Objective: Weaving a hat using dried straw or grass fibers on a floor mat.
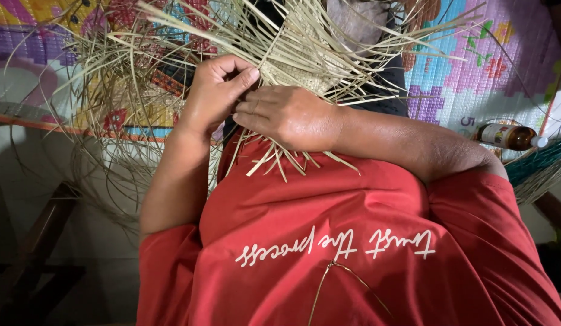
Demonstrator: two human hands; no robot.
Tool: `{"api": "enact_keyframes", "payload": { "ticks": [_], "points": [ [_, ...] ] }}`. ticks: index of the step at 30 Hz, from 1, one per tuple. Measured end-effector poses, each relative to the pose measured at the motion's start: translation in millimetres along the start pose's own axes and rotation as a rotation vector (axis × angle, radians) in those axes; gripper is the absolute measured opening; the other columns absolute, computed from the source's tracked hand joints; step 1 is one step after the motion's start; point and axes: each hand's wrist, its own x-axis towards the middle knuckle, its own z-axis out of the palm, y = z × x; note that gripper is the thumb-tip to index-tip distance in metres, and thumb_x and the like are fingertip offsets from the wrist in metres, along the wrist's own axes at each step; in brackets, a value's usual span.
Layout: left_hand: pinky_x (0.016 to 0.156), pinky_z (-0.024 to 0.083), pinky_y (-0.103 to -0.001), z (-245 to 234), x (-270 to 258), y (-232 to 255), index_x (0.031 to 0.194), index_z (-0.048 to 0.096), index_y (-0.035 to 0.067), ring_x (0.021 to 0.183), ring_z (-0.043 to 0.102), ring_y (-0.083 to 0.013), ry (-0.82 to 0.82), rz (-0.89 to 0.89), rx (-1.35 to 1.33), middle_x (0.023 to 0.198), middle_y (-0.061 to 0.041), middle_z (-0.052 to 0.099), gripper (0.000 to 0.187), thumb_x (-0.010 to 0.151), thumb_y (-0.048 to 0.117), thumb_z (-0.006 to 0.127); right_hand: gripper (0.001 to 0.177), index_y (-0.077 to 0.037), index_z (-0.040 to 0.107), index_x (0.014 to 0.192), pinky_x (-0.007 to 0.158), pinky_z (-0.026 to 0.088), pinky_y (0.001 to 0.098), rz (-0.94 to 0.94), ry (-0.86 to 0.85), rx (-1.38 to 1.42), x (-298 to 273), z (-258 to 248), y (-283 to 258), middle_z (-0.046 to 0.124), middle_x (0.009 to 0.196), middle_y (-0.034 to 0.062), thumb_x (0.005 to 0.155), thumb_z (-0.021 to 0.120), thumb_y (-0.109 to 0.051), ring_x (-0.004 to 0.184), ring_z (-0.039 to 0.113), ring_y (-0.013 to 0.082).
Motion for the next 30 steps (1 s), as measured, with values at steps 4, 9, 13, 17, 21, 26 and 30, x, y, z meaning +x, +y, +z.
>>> {"api": "enact_keyframes", "payload": {
  "ticks": [4,9,13,17,21,26,30],
  "points": [
    [0.073,0.052,-0.022,-3,3,-5,0.101,0.073,0.001,0.076,0.062,-0.0099,-0.035,0.071,0.034,0.09,-0.006,0.072,0.004,0.096,0.0,0.072,0.039,0.001,0.066,0.127,0.103,0.053,0.0407,-0.007,-0.03,0.026,-1,6,1,0.07,0.127,0.0153,0.092,0.061,-0.016,0.12,0.066,0.0328],
    [0.067,0.054,-0.021,8,-2,1,0.099,0.075,0.003,0.071,0.065,-0.0099,0.072,0.034,0.151,0.087,-0.006,0.076,0.006,0.093,0.003,0.075,0.037,0.001,0.067,0.121,0.094,0.053,0.037,-0.02,-0.037,0.032,3,1,-1,0.07,0.114,0.0142,0.088,0.061,-0.014,0.103,0.067,0.0297],
    [0.067,0.052,-0.022,14,0,-9,0.095,0.071,0.001,0.07,0.06,-0.0111,0.099,0.161,0.044,0.085,-0.008,0.071,0.007,0.094,-0.005,0.069,0.034,-0.001,0.068,0.121,0.087,0.053,0.0372,-0.004,-0.05,0.15,5,-15,-4,0.071,0.111,0.0107,0.09,0.063,-0.011,0.095,0.065,0.0278],
    [0.058,0.039,-0.021,14,2,-9,0.091,0.067,0.005,0.062,0.047,-0.0084,0.096,0.154,0.024,0.077,-0.002,0.062,0.01,0.098,-0.002,0.065,0.028,0.008,0.065,0.123,0.092,0.059,0.0431,0.122,0.058,0.64,0,-56,-1,0.072,0.119,0.0197,0.096,0.068,0.002,0.107,0.071,0.0353],
    [0.051,0.036,-0.023,20,1,-24,0.094,0.053,0.006,0.057,0.039,-0.0081,-0.012,0.204,-0.252,0.074,0.002,0.045,0.014,0.105,-0.003,0.055,0.019,0.007,0.074,0.116,0.077,0.058,0.0398,0.138,0.246,0.101,-21,-48,41,0.071,0.104,0.02,0.098,0.075,0.012,0.094,0.067,0.0312],
    [0.05,0.032,-0.021,24,0,-27,0.093,0.056,0.006,0.055,0.037,-0.0057,0.013,0.125,-0.351,0.072,0.003,0.047,0.014,0.105,-0.002,0.055,0.021,0.004,0.077,0.116,0.092,0.053,0.0438,0.102,0.161,-0.02,-11,-56,41,0.07,0.11,0.0171,0.096,0.078,0.0,0.097,0.065,0.032],
    [0.051,0.031,-0.02,25,-1,-23,0.092,0.058,0.006,0.057,0.036,-0.0046,0.048,0.115,-0.339,0.072,0.004,0.048,0.015,0.103,-0.004,0.057,0.015,-0.012,0.08,0.111,0.089,0.049,0.037,0.084,0.117,-0.253,-4,-50,42,0.066,0.104,0.0046,0.097,0.078,-0.013,0.096,0.059,0.0204]
  ]
}}
